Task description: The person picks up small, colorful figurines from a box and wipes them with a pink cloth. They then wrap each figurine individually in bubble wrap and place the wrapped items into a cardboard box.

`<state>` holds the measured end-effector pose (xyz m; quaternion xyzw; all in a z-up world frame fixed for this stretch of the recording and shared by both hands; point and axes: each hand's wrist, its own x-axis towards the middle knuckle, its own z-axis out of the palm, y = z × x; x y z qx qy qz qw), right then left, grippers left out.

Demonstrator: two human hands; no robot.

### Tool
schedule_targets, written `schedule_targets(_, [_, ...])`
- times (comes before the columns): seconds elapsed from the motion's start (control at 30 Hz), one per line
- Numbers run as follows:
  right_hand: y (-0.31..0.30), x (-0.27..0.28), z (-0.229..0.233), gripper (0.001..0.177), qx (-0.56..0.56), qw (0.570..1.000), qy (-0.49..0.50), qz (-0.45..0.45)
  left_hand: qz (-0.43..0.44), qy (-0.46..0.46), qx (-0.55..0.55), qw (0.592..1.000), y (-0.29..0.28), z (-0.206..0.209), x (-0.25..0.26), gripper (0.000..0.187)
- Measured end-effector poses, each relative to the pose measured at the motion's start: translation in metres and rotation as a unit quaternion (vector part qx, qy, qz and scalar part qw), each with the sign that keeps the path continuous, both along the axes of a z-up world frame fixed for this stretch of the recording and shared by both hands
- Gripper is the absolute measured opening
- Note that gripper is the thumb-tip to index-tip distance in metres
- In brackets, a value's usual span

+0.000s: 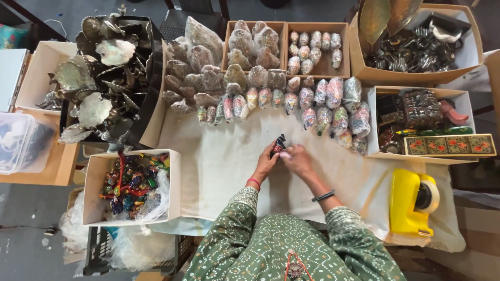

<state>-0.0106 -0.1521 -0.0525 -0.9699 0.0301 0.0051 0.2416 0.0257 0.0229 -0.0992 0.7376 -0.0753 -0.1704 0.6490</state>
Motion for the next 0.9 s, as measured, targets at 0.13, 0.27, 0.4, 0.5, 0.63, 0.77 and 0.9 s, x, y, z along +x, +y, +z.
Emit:
schedule_targets(0.13, [-0.023, -0.007, -0.013, 0.032, 0.217, 0.964, -0.025, -0.151, 0.051, 0.004, -0.04, 0.998, 0.002, -0.001, -0.006, 0.058])
schedule_targets(0.27, [0.008, -0.002, 0.042, 0.033, 0.251, 0.947, -0.163, -0.117, 0.028, -0.066, 0.023, 0.997, -0.009, 0.035, -0.017, 0.056])
schedule_targets(0.4, [0.013, 0.012, 0.035, 0.031, 0.205, 0.949, -0.228, -0.066, 0.011, -0.043, -0.041, 0.998, -0.016, 0.059, -0.024, 0.049])
schedule_targets(0.5, [0.003, 0.026, 0.029, 0.027, 0.238, 0.955, -0.135, -0.119, -0.013, -0.05, -0.033, 0.998, -0.009, 0.075, -0.025, 0.047])
schedule_targets(0.63, [-0.012, 0.045, 0.032, 0.033, 0.521, 0.823, 0.049, -0.219, -0.015, 0.095, -0.129, 0.987, -0.007, 0.08, -0.017, 0.044])
schedule_targets(0.77, [-0.001, 0.03, 0.064, 0.034, 0.637, 0.743, 0.077, -0.189, 0.011, 0.124, -0.255, 0.959, 0.001, 0.087, -0.005, 0.039])
schedule_targets(0.9, [0.001, 0.009, 0.058, 0.032, 0.575, 0.804, 0.072, -0.132, 0.029, 0.198, -0.345, 0.917, 0.006, 0.095, -0.005, 0.036])
